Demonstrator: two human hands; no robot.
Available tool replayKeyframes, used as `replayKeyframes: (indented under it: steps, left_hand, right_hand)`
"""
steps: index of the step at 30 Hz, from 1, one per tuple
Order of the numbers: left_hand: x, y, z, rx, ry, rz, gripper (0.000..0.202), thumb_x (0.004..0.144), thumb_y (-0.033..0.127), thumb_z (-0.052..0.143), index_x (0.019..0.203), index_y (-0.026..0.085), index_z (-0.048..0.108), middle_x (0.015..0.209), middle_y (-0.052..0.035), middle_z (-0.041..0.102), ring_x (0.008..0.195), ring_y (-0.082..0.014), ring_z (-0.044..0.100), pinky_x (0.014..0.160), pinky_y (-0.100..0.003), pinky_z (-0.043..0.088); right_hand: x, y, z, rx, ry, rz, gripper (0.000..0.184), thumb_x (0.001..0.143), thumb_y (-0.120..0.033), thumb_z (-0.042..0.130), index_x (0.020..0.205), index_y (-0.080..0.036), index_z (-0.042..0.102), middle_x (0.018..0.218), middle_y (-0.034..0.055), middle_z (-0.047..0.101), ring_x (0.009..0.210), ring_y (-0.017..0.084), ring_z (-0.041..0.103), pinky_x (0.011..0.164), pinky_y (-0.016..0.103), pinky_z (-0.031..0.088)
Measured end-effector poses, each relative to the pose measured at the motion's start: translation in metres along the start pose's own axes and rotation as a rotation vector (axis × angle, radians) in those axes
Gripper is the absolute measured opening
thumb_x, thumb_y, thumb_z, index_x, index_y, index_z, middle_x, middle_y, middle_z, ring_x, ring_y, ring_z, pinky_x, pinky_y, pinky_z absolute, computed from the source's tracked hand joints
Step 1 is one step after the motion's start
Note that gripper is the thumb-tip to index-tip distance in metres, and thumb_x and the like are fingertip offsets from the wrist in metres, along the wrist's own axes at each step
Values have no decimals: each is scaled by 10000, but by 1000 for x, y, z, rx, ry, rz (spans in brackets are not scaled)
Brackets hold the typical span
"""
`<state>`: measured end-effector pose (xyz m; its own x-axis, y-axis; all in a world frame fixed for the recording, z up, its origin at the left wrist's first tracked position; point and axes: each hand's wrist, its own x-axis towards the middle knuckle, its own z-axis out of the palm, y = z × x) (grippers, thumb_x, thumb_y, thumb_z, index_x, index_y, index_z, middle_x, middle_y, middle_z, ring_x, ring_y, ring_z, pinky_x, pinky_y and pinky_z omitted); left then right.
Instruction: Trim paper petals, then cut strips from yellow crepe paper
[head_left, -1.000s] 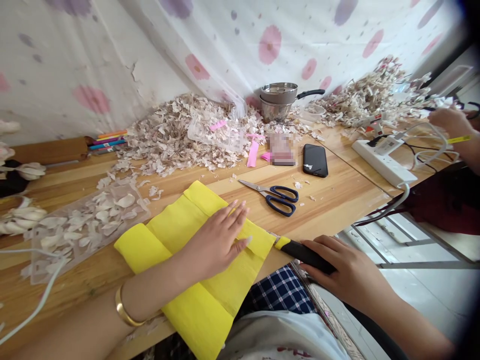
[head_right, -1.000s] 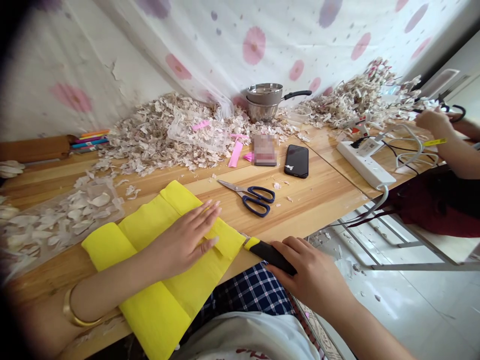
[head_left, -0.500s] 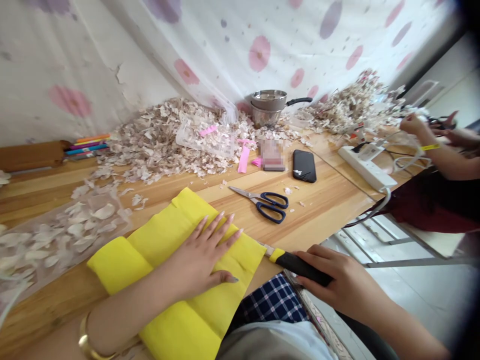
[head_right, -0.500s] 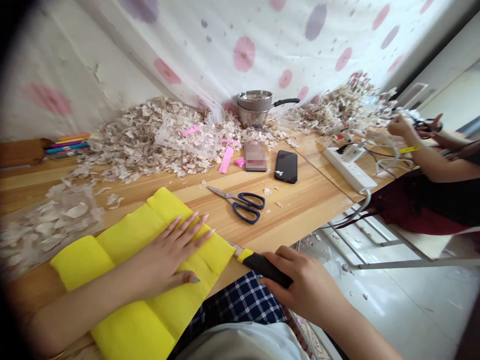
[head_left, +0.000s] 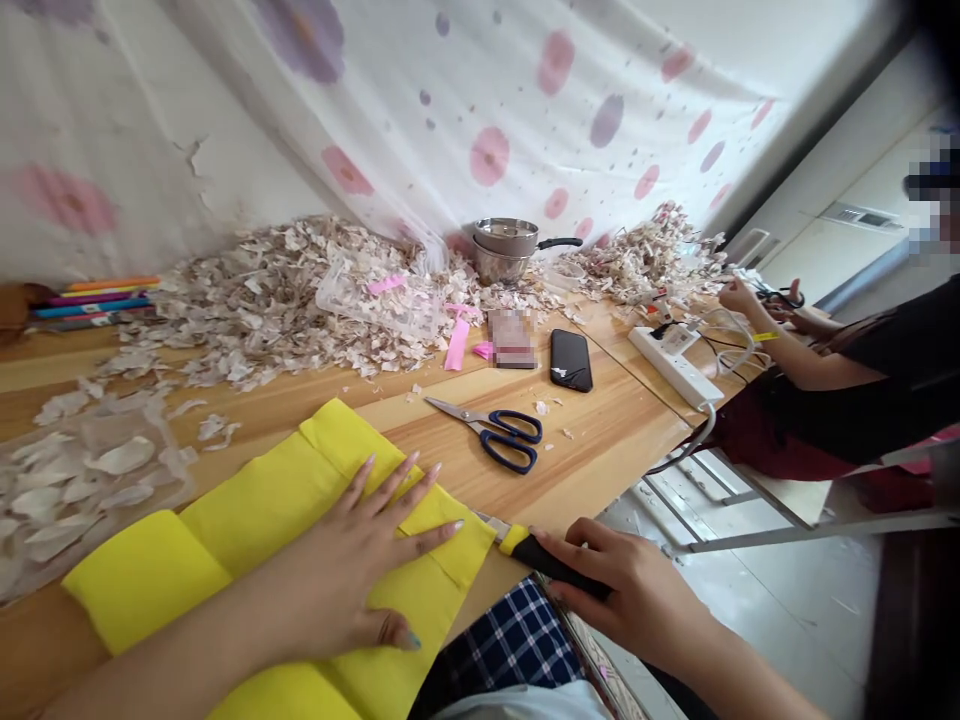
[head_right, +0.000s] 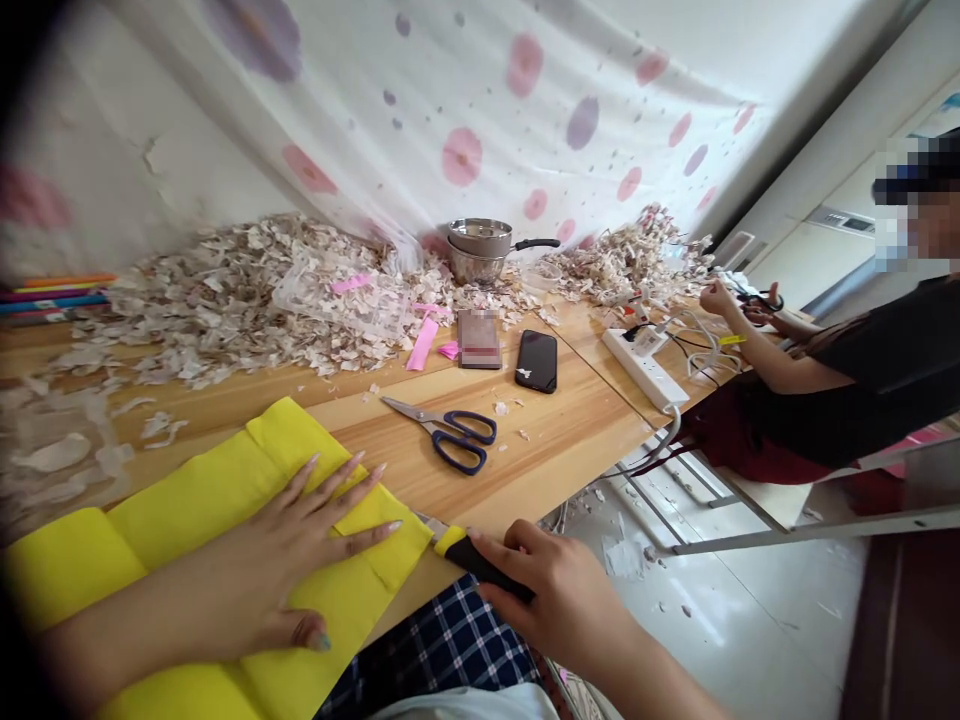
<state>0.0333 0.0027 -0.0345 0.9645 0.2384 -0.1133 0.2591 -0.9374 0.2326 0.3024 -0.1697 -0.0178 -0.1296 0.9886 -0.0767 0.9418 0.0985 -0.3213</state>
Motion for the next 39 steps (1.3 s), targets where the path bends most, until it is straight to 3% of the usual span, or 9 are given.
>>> replayKeyframes:
  steps: [6,17,29,39]
  left_hand:
    - [-2,-1,2,-20,-27,7,797,779,695,518,1463,414,220,1587,-139,47,1443,-377,95,1097,-645,79]
    - [-1,1,-1,-13,-34,6,792,778,715,495,1462,396,258,1588,-139,48,1444,-381,76,1105,-623,55]
    - [-1,-1,-1,-76,-22,17,783,785,743,434,1459,369,292,1591,-138,68,1446,-386,58,1093,-645,70]
    - [-2,-1,0,-102,-55,1,787,794,757,387,1466,362,277,1586,-156,32,1443,-396,32,1088,-659,56]
  right_hand:
    - [4,7,2,-25,-30,-16,385,952,-343,461,1314,-257,563,957,90,643,706,181,664,634,280,516]
    - [8,12,6,-52,102,-84,365,943,-351,469,1269,-258,604,894,69,655,635,143,648,600,240,515]
    - [23,14,2,-103,140,-162,361,947,-346,462,1255,-232,615,856,57,640,612,130,635,571,231,493]
    - [26,23,3,-86,122,-162,354,946,-337,474,1265,-254,603,999,79,575,728,145,629,640,260,508]
